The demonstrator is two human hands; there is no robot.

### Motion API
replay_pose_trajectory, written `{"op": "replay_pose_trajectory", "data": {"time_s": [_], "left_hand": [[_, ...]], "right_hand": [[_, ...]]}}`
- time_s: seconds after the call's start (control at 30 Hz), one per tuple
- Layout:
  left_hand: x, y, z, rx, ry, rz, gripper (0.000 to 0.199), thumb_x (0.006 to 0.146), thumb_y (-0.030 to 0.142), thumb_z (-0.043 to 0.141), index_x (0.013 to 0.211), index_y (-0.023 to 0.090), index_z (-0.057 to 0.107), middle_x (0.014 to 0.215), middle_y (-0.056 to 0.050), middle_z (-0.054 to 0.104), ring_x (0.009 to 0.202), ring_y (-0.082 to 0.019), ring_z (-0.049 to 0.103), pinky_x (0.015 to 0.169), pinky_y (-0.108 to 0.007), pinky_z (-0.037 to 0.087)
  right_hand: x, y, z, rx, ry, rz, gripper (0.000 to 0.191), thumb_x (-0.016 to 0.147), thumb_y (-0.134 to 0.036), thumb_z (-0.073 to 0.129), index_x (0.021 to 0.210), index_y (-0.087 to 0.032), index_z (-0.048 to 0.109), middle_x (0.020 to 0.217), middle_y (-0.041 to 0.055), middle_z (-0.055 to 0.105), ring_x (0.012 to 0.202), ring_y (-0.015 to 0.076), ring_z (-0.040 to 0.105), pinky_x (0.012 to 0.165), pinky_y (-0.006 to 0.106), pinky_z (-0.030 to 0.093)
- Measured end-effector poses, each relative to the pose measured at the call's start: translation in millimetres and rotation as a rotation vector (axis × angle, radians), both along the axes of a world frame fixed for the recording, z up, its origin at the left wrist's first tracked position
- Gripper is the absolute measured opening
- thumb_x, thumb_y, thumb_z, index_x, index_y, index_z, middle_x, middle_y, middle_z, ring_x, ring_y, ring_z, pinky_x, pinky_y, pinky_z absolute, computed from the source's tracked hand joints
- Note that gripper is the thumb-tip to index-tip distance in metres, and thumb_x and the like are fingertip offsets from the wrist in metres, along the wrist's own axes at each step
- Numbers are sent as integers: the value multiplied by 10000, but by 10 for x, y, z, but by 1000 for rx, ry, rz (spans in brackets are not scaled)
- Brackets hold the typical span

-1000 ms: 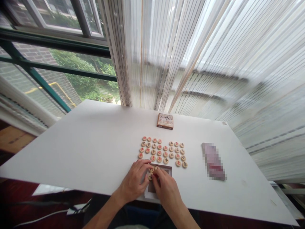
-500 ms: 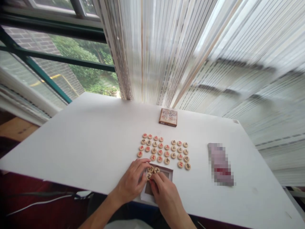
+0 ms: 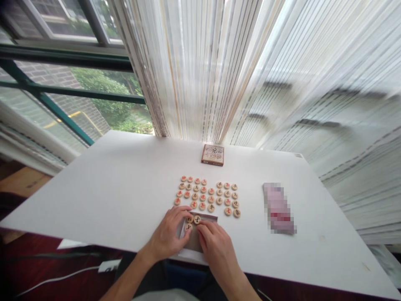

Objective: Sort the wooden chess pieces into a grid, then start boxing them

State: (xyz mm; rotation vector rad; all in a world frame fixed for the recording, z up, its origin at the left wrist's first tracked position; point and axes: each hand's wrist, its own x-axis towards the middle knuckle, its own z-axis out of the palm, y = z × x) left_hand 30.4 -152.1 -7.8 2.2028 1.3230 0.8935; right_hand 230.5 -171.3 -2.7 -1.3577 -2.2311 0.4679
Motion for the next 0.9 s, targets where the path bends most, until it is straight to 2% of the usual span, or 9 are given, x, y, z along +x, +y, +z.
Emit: {"op": "replay_pose_trajectory", "data": {"time_s": [0.3,0.6,0.9], "left_hand": [[-12,-13,8,0,-8,-24,337,741,97,622,1051,226,589,1223,-91,614,1178,-287,554,1020,-486,443],[-15,7,-5,27,11,-22,310,750,95,605,1030,227,586,1199,-94,627,1165,-294,570,1037,-524,436],[-32,-2,-25,10,7,-36,251,803,124,599,1030,229,570,1237,-97,600,1198,-292,546,1052,-530,422]], "right_hand": [[-62,20,-42,117,16,-27,219,926,-107,562,1024,-234,711,1090,72,739,925,227,703,834,366,595],[-59,24,16,58,10,-21,245,904,-63,584,1010,-235,722,1113,47,743,922,228,694,837,362,590],[-69,14,28,28,45,-23,234,941,-108,556,1071,-240,698,1108,62,734,962,226,701,863,360,585]]}}
